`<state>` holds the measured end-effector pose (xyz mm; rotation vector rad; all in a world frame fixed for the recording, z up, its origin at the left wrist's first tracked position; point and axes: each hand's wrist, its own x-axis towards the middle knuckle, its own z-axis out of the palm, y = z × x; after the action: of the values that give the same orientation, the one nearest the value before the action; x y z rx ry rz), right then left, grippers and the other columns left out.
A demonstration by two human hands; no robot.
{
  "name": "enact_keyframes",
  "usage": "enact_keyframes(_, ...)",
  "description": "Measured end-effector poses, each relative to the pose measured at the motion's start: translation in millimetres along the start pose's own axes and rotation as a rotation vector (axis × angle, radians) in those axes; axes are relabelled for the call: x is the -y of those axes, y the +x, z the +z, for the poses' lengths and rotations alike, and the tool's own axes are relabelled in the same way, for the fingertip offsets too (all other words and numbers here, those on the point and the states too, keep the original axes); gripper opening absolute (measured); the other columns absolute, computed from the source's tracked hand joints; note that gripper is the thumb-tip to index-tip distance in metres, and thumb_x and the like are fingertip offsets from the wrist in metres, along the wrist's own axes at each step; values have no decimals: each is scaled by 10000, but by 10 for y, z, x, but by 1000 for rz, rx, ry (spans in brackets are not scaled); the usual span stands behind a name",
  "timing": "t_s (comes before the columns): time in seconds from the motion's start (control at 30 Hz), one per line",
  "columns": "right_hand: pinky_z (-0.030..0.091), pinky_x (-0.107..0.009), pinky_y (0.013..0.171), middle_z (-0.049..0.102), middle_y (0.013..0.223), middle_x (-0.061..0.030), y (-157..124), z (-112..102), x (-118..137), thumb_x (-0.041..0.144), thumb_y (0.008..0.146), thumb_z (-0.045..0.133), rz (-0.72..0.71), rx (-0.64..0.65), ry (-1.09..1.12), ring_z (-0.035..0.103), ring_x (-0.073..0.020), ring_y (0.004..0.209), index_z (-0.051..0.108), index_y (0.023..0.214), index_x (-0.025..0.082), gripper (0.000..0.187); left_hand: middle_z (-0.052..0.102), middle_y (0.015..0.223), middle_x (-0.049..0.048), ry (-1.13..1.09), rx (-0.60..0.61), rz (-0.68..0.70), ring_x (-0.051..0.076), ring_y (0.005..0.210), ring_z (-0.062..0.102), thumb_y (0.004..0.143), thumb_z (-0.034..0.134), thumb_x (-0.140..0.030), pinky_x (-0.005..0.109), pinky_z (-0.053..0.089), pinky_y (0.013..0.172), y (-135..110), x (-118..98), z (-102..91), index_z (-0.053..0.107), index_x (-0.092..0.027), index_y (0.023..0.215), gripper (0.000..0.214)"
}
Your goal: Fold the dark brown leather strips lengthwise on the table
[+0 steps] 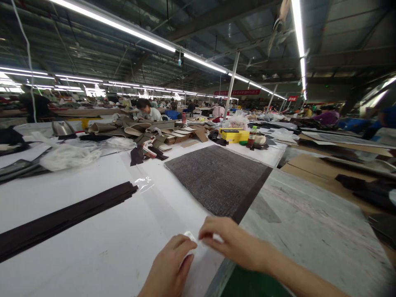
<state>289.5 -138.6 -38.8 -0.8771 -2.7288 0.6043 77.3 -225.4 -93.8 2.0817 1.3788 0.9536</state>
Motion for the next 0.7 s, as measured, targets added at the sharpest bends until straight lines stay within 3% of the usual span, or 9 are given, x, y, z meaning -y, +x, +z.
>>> enact_keyframes(0.1,457,-295,772,598,926,-38,-117,-200,-405,111,919,514,120,-54,-93,581,-168,858,650,940,182,155,607,1117,64,42,57,-2,208,1038,553,873,438,-104,354,453,950,302,-116,179,632,-222,1107,327)
enact_keyframes(0.23,432,-287,753,582,966,-36,-239,-267,-778,79,855,573,174,-43,-152,579,-181,872,653,1026,211,230,591,1110,38,104,93,55,207,1049,511,802,461,-38,343,438,947,672,-192,416,601,-248,1182,457)
enact_keyframes(0.43,416,-277,753,566,958,-16,-228,-215,-838,113,870,589,146,-7,-181,572,-172,870,642,1000,228,182,565,1050,69,166,93,64,228,1009,497,807,447,-51,360,440,907,996,-109,691,602,-217,1181,437)
enact_keyframes(0.7,406,-269,761,543,948,-11,-183,-252,-968,108,892,557,92,28,-185,554,-157,868,605,922,212,119,554,1039,55,181,87,48,217,986,479,844,440,-48,342,432,875,996,-1,809,592,-256,1206,445)
